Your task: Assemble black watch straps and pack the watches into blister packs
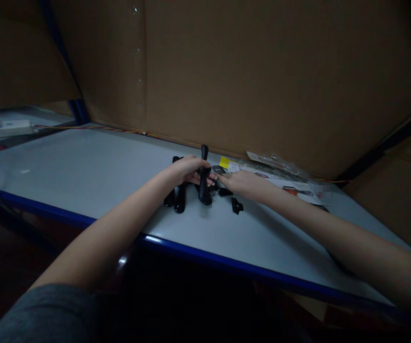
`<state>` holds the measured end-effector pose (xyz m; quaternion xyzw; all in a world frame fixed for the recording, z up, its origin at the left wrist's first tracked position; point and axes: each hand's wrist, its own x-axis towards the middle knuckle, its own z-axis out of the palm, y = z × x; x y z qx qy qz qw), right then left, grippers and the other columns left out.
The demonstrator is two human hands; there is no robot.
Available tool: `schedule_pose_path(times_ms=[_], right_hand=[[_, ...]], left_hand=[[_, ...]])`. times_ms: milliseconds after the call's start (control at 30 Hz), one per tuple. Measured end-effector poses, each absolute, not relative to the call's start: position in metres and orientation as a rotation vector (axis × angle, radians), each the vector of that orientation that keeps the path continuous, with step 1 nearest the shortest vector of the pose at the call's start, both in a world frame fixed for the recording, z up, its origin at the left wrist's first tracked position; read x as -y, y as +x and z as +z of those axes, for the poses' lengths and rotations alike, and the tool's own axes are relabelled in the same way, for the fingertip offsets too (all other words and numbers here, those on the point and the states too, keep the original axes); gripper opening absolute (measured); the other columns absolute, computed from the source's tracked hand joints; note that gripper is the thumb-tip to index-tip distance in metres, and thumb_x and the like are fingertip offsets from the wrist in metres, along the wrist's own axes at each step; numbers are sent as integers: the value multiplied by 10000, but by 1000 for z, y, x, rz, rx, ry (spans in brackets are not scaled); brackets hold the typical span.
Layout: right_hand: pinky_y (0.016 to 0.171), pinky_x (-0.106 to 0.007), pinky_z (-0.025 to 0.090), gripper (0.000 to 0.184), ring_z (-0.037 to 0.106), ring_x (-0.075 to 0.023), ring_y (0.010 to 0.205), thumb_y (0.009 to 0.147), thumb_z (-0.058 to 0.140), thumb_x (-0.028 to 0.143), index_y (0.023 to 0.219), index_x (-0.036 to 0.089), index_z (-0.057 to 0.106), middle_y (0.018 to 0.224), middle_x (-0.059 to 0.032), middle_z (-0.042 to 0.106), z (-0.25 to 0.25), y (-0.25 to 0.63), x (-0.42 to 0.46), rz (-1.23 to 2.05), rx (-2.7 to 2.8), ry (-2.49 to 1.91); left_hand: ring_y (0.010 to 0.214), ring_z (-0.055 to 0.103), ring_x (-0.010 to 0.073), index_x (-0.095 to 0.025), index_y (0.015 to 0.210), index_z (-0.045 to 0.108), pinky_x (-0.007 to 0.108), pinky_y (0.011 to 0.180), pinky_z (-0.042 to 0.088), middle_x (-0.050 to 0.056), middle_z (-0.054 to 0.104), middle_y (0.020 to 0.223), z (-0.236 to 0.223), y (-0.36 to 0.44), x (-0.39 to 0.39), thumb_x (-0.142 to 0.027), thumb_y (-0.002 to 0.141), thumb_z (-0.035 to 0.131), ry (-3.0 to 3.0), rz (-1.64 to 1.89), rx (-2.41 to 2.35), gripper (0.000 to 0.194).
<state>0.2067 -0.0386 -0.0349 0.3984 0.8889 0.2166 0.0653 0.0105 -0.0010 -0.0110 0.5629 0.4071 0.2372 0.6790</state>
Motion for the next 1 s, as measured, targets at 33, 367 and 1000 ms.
schedule_pose_path(times_ms=[33, 367, 1000], right_hand=[[534, -296, 361, 497, 615, -196, 643, 808, 351, 24, 1285, 141, 424, 878, -127, 669, -36, 208, 38, 645, -2709, 1203], [636, -290, 401, 251, 605, -189, 773, 859, 429, 213, 1024, 177, 616, 886, -88, 661, -28, 217, 28, 455, -2791, 1296], [624, -320, 367, 262, 569, -217, 774, 832, 407, 141, 805, 123, 667, 908, -157, 626, -30, 205, 19, 695, -2623, 1273]], left_hand=[[567, 629, 167, -47, 1153, 489, 298, 634, 512, 85, 656, 702, -11, 10, 1, -159, 787, 485, 1268, 530, -913, 383], [580, 643, 180, -49, 1173, 462, 317, 648, 516, 95, 663, 722, -12, 9, 2, -155, 770, 511, 1267, 525, -905, 420], [584, 638, 181, -74, 1154, 480, 315, 628, 506, 82, 659, 723, -14, 10, 2, -159, 761, 507, 1277, 532, -926, 403]])
